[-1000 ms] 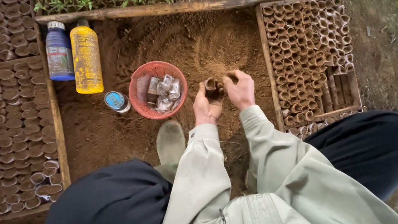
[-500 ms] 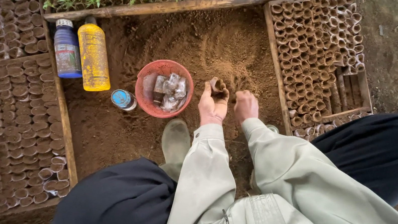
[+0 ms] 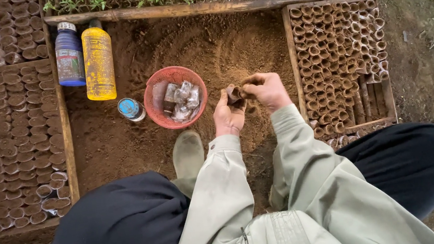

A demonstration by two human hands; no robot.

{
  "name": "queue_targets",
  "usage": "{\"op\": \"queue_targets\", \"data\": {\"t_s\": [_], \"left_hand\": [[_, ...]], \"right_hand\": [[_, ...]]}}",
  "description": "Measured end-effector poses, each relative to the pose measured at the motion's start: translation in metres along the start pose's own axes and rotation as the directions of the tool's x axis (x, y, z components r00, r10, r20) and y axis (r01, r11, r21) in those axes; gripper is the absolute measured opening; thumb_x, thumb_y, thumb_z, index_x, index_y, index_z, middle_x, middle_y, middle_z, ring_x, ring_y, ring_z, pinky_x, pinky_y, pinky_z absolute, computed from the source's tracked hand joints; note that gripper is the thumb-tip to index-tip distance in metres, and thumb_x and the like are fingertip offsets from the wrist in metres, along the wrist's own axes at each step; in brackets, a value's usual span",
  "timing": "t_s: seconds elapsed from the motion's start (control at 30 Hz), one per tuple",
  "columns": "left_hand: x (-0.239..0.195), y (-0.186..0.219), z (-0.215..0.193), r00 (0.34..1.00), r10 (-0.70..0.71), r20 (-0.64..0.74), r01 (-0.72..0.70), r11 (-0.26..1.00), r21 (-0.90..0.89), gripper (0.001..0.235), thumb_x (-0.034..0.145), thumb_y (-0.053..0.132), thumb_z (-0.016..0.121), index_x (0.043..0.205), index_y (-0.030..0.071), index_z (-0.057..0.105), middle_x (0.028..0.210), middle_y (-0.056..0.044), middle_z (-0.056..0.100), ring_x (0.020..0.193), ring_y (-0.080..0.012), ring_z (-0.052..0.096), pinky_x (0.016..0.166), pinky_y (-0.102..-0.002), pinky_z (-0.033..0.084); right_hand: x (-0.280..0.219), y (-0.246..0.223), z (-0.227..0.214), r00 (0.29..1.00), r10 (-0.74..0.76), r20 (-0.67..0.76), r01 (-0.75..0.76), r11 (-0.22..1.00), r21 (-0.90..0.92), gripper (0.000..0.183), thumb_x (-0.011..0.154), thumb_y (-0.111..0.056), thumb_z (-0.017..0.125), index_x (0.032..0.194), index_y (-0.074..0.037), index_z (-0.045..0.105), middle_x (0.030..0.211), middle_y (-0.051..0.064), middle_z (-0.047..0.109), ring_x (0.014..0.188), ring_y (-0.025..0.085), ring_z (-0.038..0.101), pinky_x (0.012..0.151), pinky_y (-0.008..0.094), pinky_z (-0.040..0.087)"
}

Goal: Filling small cardboard seedling tubes with soil and seeds and placing them into a tray.

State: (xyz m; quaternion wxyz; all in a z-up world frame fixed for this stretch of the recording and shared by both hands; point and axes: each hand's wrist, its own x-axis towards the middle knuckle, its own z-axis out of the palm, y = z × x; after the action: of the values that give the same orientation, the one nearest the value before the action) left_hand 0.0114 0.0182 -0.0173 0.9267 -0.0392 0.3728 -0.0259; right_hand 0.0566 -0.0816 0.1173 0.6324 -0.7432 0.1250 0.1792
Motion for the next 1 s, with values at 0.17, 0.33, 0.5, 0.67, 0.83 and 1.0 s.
{"op": "queue_targets", "data": {"t_s": [0.17,0.33,0.5,0.67,0.83,1.0], "left_hand": [[0.000,0.000,0.003,1.000,0.007,0.002,-0.007,1.000,-0.026,0.035,0.101,0.036,0.066,0.116,0.005,0.073,0.106,-0.012,0.073,0.098,-0.0289,0.070,0.093,-0.045,0.060],[-0.002,-0.003,0.003,1.000,0.002,0.017,-0.002,1.000,-0.028,0.034,0.101,0.035,0.067,0.115,0.005,0.074,0.105,-0.012,0.074,0.096,-0.0283,0.071,0.091,-0.046,0.061],[-0.011,-0.004,0.011,0.999,0.015,0.036,-0.014,0.999,-0.033,0.032,0.100,0.034,0.067,0.112,0.005,0.075,0.100,-0.010,0.073,0.093,-0.0260,0.070,0.090,-0.044,0.062],[-0.018,-0.005,0.014,0.998,0.022,0.057,-0.021,1.000,-0.007,0.032,0.101,0.036,0.066,0.111,0.007,0.075,0.097,-0.007,0.072,0.091,-0.0229,0.070,0.087,-0.041,0.062],[-0.018,-0.004,0.014,0.997,0.007,0.074,-0.006,1.000,-0.011,0.032,0.101,0.037,0.066,0.110,0.007,0.075,0.095,-0.008,0.071,0.090,-0.0247,0.069,0.087,-0.042,0.063],[-0.019,-0.003,0.017,0.999,-0.040,0.014,0.041,0.996,-0.083,0.031,0.099,0.035,0.069,0.101,0.004,0.073,0.094,-0.014,0.071,0.092,-0.0300,0.069,0.083,-0.043,0.064]], "right_hand": [[-0.005,-0.012,0.015,0.999,-0.037,-0.018,0.029,0.944,-0.329,0.023,0.073,-0.007,0.076,0.094,-0.012,0.082,0.079,0.011,0.075,0.072,0.020,0.075,0.064,0.033,0.064],[-0.005,-0.013,0.018,0.997,-0.076,-0.009,0.059,0.844,-0.533,0.024,0.069,-0.016,0.075,0.088,-0.027,0.084,0.078,0.000,0.077,0.076,0.014,0.075,0.069,0.030,0.061],[-0.026,-0.042,0.024,0.994,-0.097,0.056,0.110,0.740,-0.664,0.028,0.074,-0.013,0.070,0.095,-0.026,0.083,0.089,0.004,0.079,0.093,0.025,0.076,0.081,0.042,0.061],[-0.007,-0.013,0.019,0.988,-0.129,0.083,0.150,0.706,-0.693,0.028,0.077,-0.012,0.067,0.097,-0.025,0.082,0.090,0.004,0.079,0.096,0.026,0.075,0.084,0.045,0.060],[-0.010,-0.016,0.019,0.981,-0.149,0.122,0.192,0.693,-0.695,0.031,0.083,-0.009,0.061,0.103,-0.023,0.081,0.093,0.006,0.079,0.100,0.029,0.074,0.087,0.048,0.060],[-0.018,-0.015,0.014,0.966,-0.254,-0.057,0.154,0.734,-0.661,0.020,0.087,-0.024,0.070,0.104,-0.022,0.080,0.101,0.008,0.078,0.103,0.030,0.073,0.090,0.047,0.058]]}}
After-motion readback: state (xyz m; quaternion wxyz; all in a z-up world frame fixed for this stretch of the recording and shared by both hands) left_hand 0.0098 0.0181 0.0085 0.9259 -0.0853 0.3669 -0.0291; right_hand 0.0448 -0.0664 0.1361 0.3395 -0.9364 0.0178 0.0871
